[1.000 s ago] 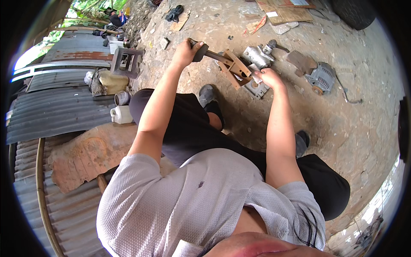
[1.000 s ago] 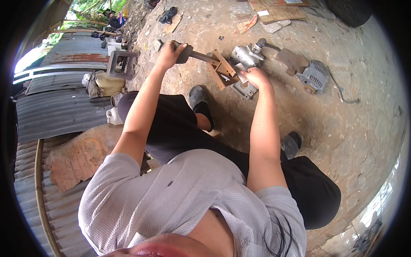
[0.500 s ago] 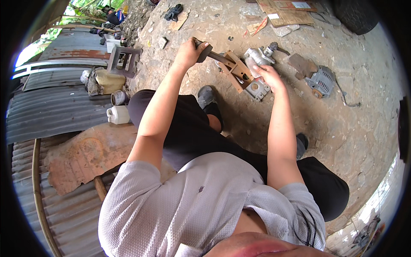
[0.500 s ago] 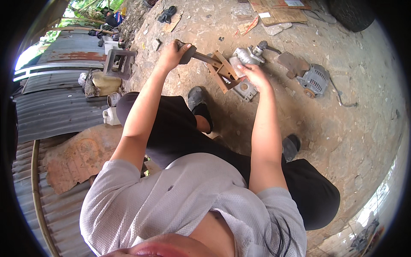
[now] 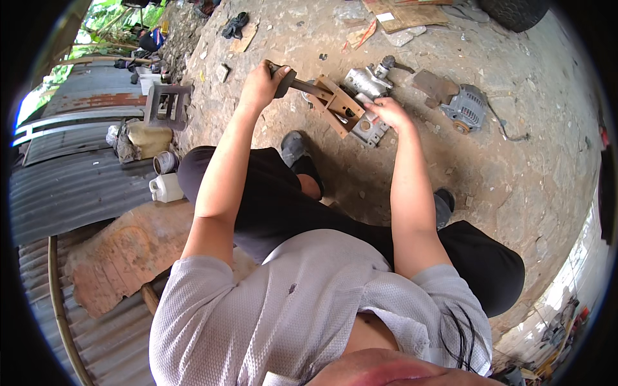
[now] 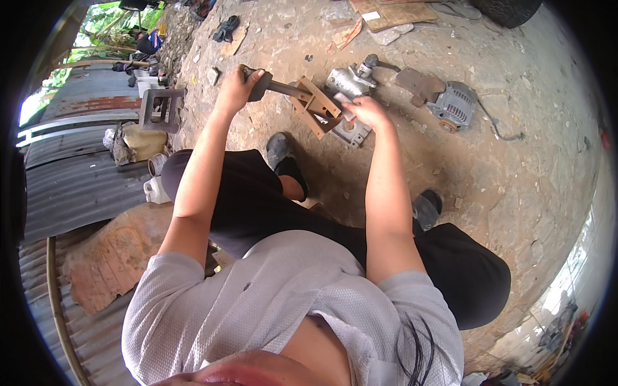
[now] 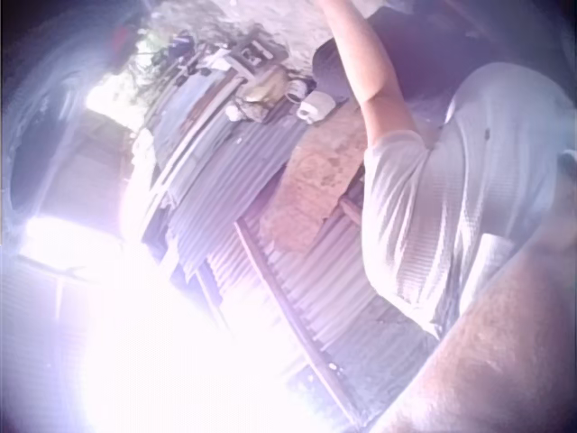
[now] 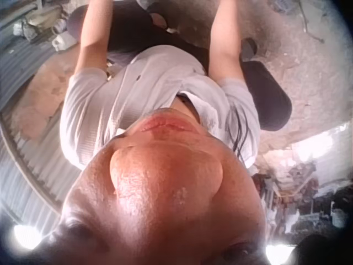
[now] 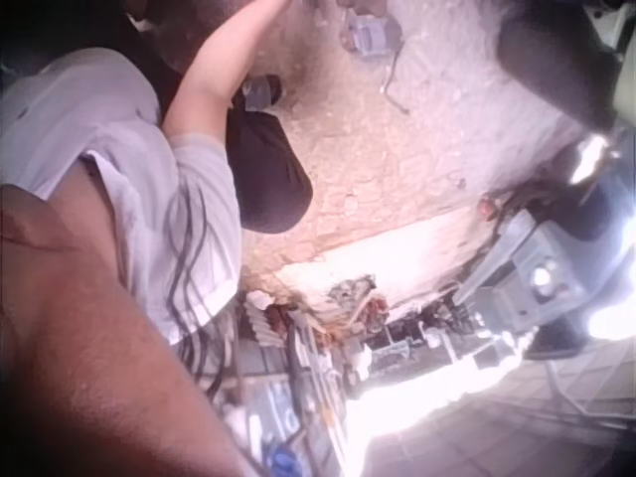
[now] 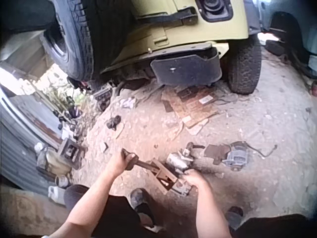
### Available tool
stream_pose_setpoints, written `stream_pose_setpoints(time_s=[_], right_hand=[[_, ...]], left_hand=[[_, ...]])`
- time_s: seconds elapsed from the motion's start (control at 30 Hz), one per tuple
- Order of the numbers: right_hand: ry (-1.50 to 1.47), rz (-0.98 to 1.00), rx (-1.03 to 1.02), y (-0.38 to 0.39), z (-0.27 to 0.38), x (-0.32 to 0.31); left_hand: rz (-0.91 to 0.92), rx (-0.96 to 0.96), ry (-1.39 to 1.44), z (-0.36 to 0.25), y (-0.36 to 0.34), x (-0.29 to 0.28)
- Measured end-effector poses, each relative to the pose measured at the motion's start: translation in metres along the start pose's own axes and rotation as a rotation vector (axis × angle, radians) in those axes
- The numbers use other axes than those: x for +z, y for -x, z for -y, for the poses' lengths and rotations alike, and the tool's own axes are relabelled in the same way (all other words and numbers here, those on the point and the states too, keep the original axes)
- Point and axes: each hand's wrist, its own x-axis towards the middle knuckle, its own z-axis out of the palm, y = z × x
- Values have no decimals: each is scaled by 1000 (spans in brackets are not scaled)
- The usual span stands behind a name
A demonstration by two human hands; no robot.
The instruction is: The person sits on the ground and uses a hammer and a metal bar to adjust and assemble a small mechanical part. They repeatedly strike and reposition the part, occasionally using a cloth to wipe it.
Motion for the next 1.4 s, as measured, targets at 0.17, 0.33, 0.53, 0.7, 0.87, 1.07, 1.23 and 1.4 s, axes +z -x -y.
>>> stream_pose_setpoints(time_s=[0.17, 0.33, 0.53, 0.7, 0.87, 1.07, 1.23, 1.4], right_hand=[[-482, -34, 23, 25, 43, 1], [-214, -55, -57, 15, 37, -2], [-742, -53, -23, 18, 23, 4], [-148, -102, -45, 26, 40, 3], [-279, -151, 85, 14, 1, 1], [-529, -20, -52, 30, 39, -20], [-318, -199, 130, 12, -21, 9], [-18, -155, -132, 23, 43, -11]], left_hand=[[0, -42, -65, -3, 5, -3], [54, -45, -40, -19, 4, -6], [6, -24, -31, -14, 8, -5], [75, -3, -52, -38, 21, -5], [14, 89, -47, -42, 24, -7], [77, 11, 6, -35, 20, -5], [66, 17, -17, -39, 20, -8], [78, 34, 4, -39, 18, -2]])
